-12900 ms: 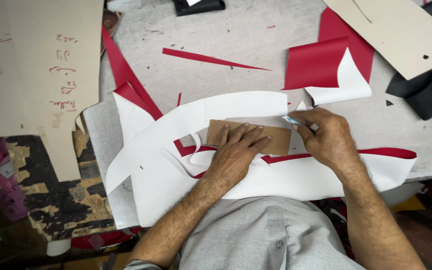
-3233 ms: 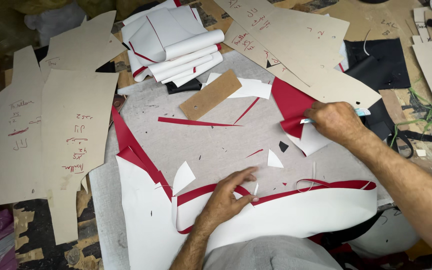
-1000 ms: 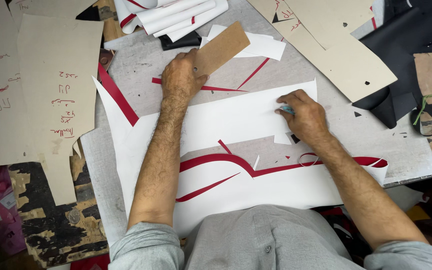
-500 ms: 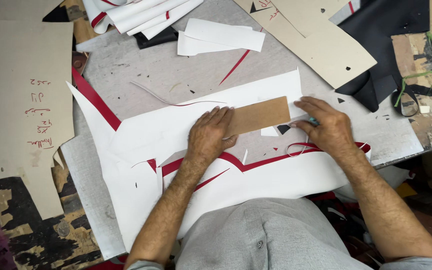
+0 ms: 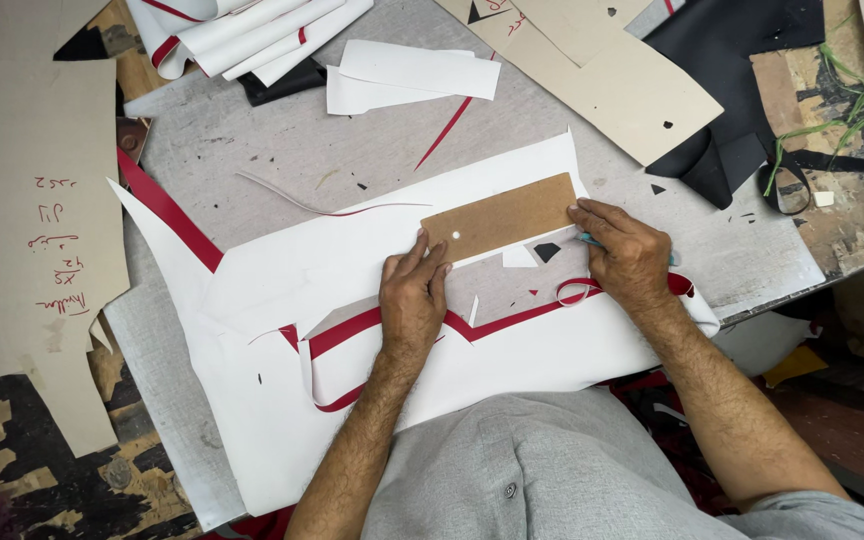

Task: The person uses a utility knife and cardboard templates to cut shapes from a large white sheet with a red underside. They repeatedly position templates, trace or cut along edges, remove cut pieces, and reposition the templates to produce multiple cutouts.

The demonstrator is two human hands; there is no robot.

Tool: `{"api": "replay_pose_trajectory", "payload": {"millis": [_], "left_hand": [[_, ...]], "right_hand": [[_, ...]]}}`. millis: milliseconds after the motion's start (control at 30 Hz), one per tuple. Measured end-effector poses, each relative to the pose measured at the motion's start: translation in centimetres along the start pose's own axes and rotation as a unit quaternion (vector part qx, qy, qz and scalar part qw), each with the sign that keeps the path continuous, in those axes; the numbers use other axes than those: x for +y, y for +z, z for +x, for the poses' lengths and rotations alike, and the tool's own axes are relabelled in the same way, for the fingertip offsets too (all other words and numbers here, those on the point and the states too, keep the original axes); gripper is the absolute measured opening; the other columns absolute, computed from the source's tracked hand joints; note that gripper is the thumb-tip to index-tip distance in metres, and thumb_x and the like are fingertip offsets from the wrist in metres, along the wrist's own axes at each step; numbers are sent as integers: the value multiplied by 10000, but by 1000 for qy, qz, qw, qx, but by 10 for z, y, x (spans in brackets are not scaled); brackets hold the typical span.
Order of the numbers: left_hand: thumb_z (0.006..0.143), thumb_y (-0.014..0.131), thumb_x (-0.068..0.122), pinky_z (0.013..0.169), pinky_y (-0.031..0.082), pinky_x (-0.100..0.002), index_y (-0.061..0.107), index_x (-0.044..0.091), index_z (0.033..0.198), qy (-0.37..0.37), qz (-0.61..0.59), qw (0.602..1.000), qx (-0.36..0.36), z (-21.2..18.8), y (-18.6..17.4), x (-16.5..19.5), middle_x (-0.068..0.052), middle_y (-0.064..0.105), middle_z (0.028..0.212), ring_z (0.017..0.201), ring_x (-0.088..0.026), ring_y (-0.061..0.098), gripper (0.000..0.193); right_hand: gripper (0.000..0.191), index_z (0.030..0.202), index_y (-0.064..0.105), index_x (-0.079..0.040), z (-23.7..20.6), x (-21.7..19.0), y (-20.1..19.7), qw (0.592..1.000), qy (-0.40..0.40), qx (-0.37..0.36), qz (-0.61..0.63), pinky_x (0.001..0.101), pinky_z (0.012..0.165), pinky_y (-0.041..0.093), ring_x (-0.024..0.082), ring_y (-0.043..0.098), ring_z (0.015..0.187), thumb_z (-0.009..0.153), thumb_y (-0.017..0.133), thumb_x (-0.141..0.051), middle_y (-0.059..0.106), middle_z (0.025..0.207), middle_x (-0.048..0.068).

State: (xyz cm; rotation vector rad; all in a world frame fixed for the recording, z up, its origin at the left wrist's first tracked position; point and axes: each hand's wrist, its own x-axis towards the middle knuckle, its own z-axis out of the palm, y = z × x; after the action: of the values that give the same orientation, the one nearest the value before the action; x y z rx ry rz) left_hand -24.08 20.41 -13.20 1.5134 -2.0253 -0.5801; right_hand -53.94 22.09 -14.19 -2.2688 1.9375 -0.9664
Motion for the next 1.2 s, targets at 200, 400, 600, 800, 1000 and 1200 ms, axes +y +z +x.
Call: {"api": "replay_pose_trajectory", "payload": {"millis": [200,400,600,800,1000,1200], "left_hand": [[927,753,144,856,580,-311,769,68,1142,34,-6,999,5,0,2,1,-172,678,1334,1001,-207,603,228],[948,713,47,847,572,-303,769,65,1152,32,17,999,15,4,11,4,-175,678,1348,971,-206,592,212],[924,709,10,869,566,-316,747,33,1185,73,58,995,21,5,18,-2,-202,645,1388,1035,-235,579,265],[909,717,3,904,558,-331,741,32,1216,91,62,994,19,2,22,-5,-203,639,1405,1046,-241,579,309],[909,716,-3,932,558,-349,733,14,1222,98,80,992,7,2,20,-1,-227,613,1413,1073,-264,575,314],[865,692,-39,953,586,-404,718,-28,1203,93,125,988,-16,6,22,7,-288,524,1420,1245,-356,542,339]], "right_hand": [[280,1142,772,-75,0,7,-1,1000,14,-3,-1,238,691,636,169,750,944,897,756,59,760,1144,70],[284,1139,776,-66,5,12,3,1000,16,-8,-4,220,583,597,134,730,825,893,755,76,753,1117,65],[284,1135,778,-49,10,16,7,1000,20,-17,-16,227,524,570,134,720,772,881,744,72,745,1147,98],[271,1142,769,-42,6,20,8,1000,4,-2,-4,224,560,579,136,726,812,899,742,74,749,1150,87],[249,1127,770,-42,5,21,8,1000,-1,0,-14,222,551,571,134,727,804,906,750,71,751,1138,85],[223,1118,777,-40,7,22,9,1000,7,4,-19,216,520,556,116,708,750,913,766,47,751,1136,83]]}}
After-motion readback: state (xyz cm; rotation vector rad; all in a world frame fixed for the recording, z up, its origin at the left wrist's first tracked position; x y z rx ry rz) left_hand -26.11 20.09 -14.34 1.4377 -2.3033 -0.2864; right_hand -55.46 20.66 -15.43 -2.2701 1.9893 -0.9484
